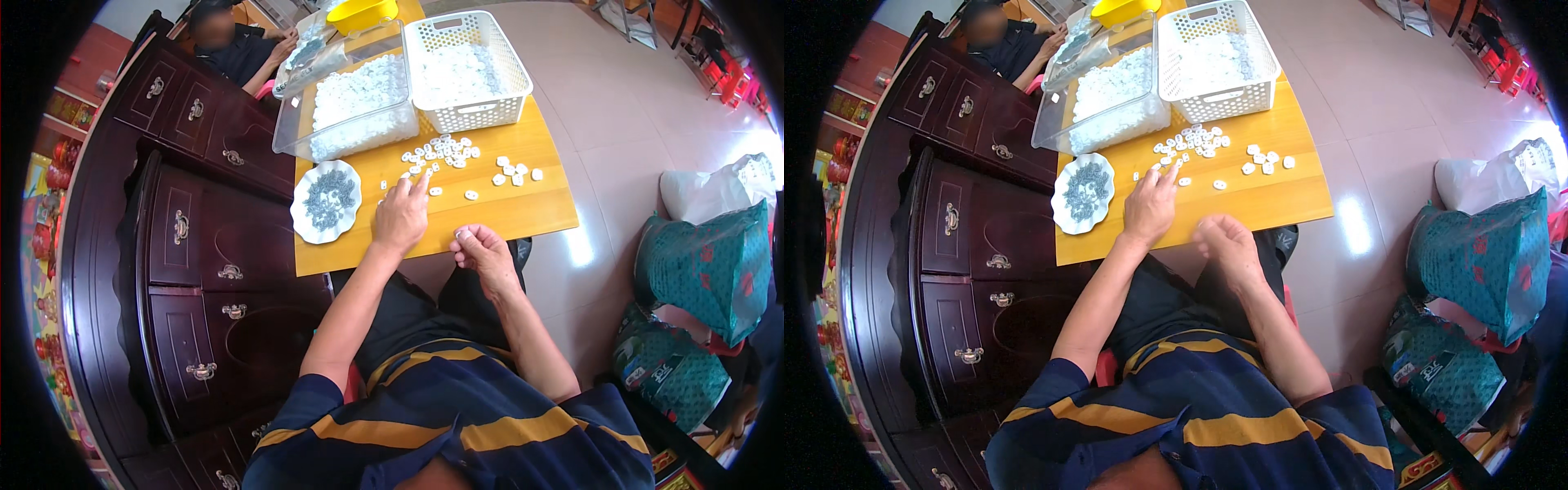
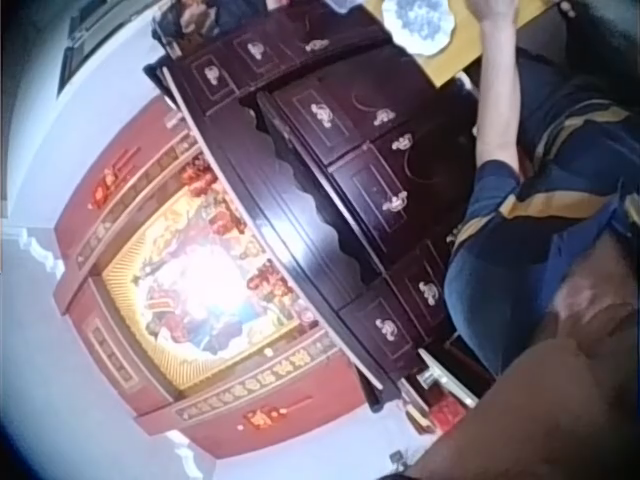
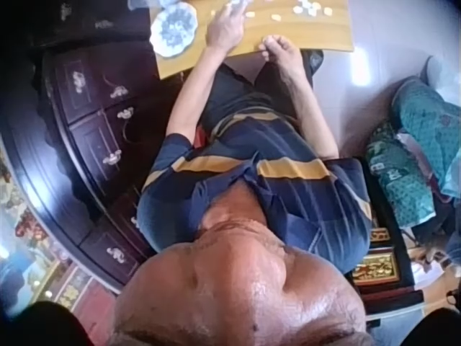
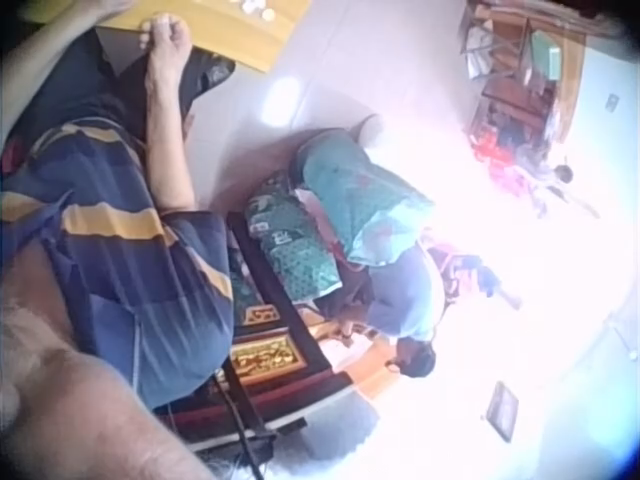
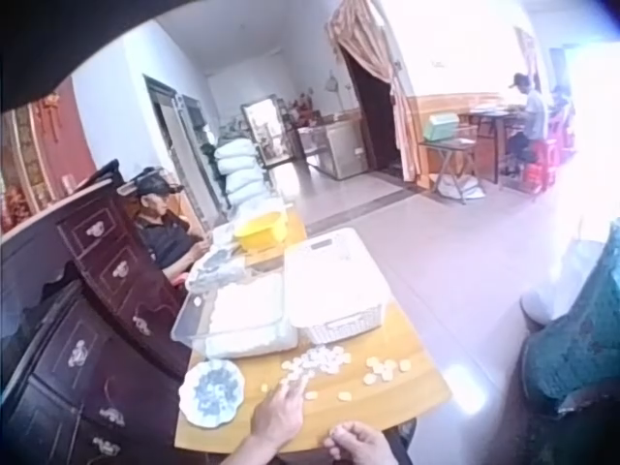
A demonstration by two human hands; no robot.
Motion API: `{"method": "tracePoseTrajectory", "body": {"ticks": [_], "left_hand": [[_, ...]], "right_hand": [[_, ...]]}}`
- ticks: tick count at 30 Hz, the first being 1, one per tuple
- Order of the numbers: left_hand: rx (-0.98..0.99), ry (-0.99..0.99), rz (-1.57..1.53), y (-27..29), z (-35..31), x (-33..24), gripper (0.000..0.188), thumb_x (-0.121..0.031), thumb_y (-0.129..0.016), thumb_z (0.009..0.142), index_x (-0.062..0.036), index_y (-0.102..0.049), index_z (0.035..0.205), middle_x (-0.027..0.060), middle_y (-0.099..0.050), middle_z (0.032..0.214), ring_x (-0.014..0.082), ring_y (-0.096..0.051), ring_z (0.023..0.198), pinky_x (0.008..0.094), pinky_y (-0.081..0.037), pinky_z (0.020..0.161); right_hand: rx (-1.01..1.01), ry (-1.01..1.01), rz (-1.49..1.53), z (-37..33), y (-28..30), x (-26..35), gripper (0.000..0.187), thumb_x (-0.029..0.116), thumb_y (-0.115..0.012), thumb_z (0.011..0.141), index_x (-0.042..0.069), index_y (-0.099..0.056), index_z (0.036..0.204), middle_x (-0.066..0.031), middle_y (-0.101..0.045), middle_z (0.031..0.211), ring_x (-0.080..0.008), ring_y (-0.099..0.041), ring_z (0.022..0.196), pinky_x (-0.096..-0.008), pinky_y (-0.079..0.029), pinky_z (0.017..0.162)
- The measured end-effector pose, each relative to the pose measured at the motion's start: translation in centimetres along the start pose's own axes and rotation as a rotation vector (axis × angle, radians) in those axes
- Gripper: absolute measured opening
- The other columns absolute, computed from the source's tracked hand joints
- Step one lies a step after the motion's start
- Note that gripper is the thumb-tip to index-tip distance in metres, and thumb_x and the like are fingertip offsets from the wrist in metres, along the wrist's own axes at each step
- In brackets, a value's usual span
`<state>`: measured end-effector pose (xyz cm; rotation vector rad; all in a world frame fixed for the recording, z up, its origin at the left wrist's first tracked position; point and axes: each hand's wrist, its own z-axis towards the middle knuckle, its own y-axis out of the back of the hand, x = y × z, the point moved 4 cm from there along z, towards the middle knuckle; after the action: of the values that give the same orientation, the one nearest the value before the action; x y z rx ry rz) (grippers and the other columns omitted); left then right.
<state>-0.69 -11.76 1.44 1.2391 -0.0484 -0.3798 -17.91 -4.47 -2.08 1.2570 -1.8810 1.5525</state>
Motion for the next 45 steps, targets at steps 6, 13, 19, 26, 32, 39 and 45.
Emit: {"method": "tracePoseTrajectory", "body": {"ticks": [6,13,19,26,32,39,45], "left_hand": [[0.0,-0.012,0.017,0.4,-0.7,0.1,0.035,-0.019,-0.063,0.094,-0.0111,-0.067,0.128,0.0133,-0.061,0.099,0.0336,-0.066,0.092,0.0468,-0.055,0.076],[-0.033,-0.055,-0.02,2.5,-4.0,-1.2,0.033,-0.02,-0.071,0.089,-0.0082,-0.072,0.12,0.0118,-0.061,0.097,0.032,-0.063,0.094,0.0434,-0.053,0.077],[-0.112,-0.105,-0.097,3.9,-7.3,-2.9,0.042,-0.023,-0.081,0.081,-0.0061,-0.071,0.119,0.0133,-0.063,0.109,0.0334,-0.063,0.1,0.0423,-0.054,0.083],[-0.225,-0.172,-0.116,3.3,-9.0,-2.6,0.026,-0.011,-0.084,0.076,-0.0068,-0.076,0.1,0.0073,-0.065,0.096,0.0252,-0.065,0.091,0.0368,-0.054,0.077],[-0.262,-0.181,-0.211,3.4,-9.2,-3.1,0.018,-0.001,-0.08,0.075,-0.0055,-0.075,0.092,0.0078,-0.065,0.084,0.0282,-0.065,0.081,0.0388,-0.054,0.072],[-0.262,0.106,-0.581,3.3,-8.6,-2.7,0.008,-0.001,-0.074,0.088,-0.0016,-0.073,0.096,0.0065,-0.069,0.084,0.0203,-0.066,0.076,0.0306,-0.053,0.071],[-0.173,0.575,-1.393,1.2,-8.0,-3.4,0.016,-0.013,-0.071,0.098,0.0013,-0.072,0.106,0.0027,-0.069,0.091,0.0093,-0.061,0.079,0.024,-0.051,0.076]], "right_hand": [[0.003,-0.004,0.003,0.1,0.0,-0.1,0.013,0.021,-0.063,0.104,0.008,-0.068,0.106,0.0001,-0.07,0.086,-0.006,-0.063,0.071,-0.02,-0.051,0.067],[-0.013,0.003,0.015,0.1,0.5,-0.3,0.013,0.021,-0.063,0.104,0.009,-0.067,0.107,-0.0013,-0.072,0.09,-0.0063,-0.064,0.073,-0.0203,-0.052,0.07],[0.011,0.014,-0.014,0.1,0.5,-0.7,0.013,0.022,-0.063,0.104,0.009,-0.066,0.107,-0.0017,-0.073,0.095,-0.0064,-0.065,0.075,-0.0213,-0.053,0.072],[-0.072,0.001,-0.021,0.0,0.2,-0.3,0.013,0.023,-0.065,0.103,0.01,-0.065,0.104,0.0005,-0.069,0.093,-0.0065,-0.064,0.073,-0.021,-0.052,0.07],[-0.044,0.01,-0.023,0.0,0.3,-0.6,0.012,0.021,-0.066,0.103,0.009,-0.065,0.103,0.001,-0.068,0.09,-0.0066,-0.063,0.072,-0.0212,-0.051,0.067],[-0.071,0.021,-0.072,-0.5,-0.4,0.0,0.011,0.015,-0.068,0.101,0.007,-0.067,0.108,-0.0004,-0.07,0.092,-0.0067,-0.064,0.073,-0.0199,-0.051,0.068],[-0.036,0.026,-0.066,-0.4,-0.6,-0.6,0.012,0.014,-0.067,0.101,0.006,-0.068,0.11,-0.0001,-0.071,0.093,-0.0067,-0.064,0.075,-0.0195,-0.051,0.069]]}}
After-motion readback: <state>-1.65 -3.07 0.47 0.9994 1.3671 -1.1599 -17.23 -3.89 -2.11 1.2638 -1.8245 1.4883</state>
